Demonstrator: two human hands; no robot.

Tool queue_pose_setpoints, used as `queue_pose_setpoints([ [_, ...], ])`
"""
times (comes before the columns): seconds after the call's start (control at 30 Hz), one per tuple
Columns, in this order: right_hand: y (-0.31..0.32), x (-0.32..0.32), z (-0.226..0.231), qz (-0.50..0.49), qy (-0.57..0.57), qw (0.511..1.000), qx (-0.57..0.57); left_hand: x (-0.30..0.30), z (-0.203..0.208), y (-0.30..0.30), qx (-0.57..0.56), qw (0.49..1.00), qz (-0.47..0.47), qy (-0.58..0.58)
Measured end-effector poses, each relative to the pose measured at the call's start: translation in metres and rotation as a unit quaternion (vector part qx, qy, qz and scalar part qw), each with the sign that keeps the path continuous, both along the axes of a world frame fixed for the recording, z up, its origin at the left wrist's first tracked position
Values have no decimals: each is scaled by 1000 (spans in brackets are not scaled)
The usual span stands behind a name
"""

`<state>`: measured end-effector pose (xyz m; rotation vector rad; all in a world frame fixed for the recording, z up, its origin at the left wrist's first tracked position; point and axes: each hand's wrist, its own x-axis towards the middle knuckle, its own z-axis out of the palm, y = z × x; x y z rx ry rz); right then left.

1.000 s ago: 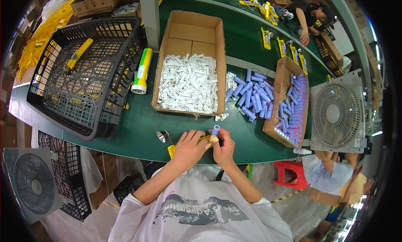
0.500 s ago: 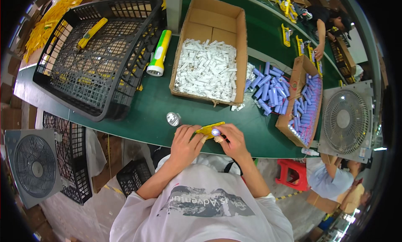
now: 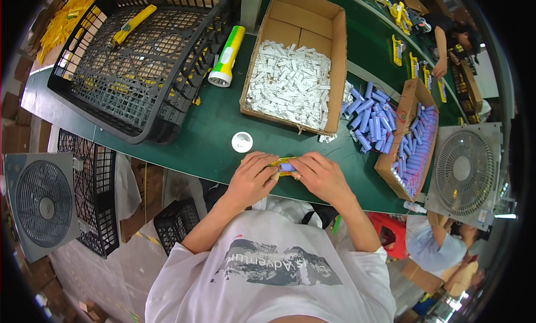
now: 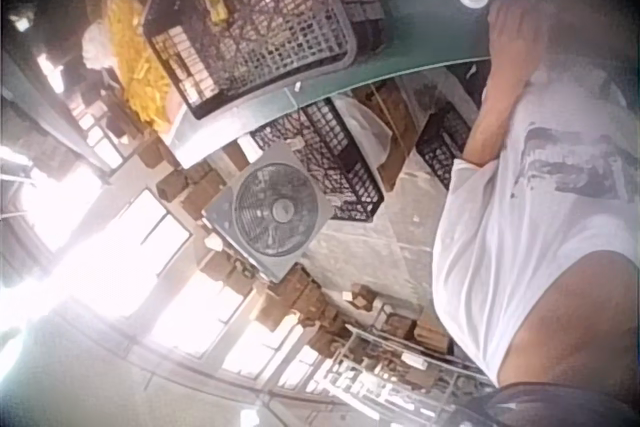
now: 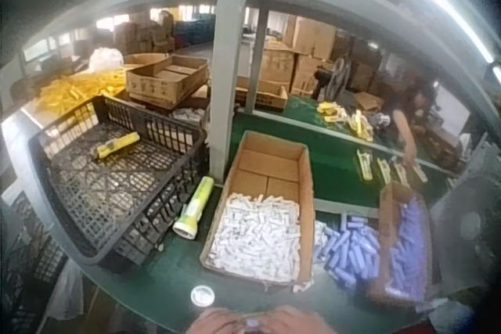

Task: The person assembles flashlights by taking yellow flashlight housings from a basket, installing small internal components and batteries into them, and placing the assembled units onto the workbench.

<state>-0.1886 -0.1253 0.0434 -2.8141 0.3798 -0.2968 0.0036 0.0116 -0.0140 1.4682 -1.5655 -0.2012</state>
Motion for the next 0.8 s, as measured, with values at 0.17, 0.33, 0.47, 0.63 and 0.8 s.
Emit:
queue_pose_setpoints([
  [0.17, 4, 0, 2, -36, 8, 999, 13, 4, 7, 7, 14, 999, 26, -42],
  [0.33, -2, 1, -11, 0, -50, 999, 0, 2, 7, 8, 32, 999, 30, -22],
  [0.47, 1, -4, -19, 2, -67, 998, 16, 5, 6, 6, 36, 999, 14, 21],
  [0.63, 4, 0, -13, 1, -46, 998, 30, 10, 6, 6, 47, 999, -5, 23],
  [0.8, 9, -3, -16, 1, -6, 1000, -4, 15, 6, 3, 42, 999, -32, 5],
])
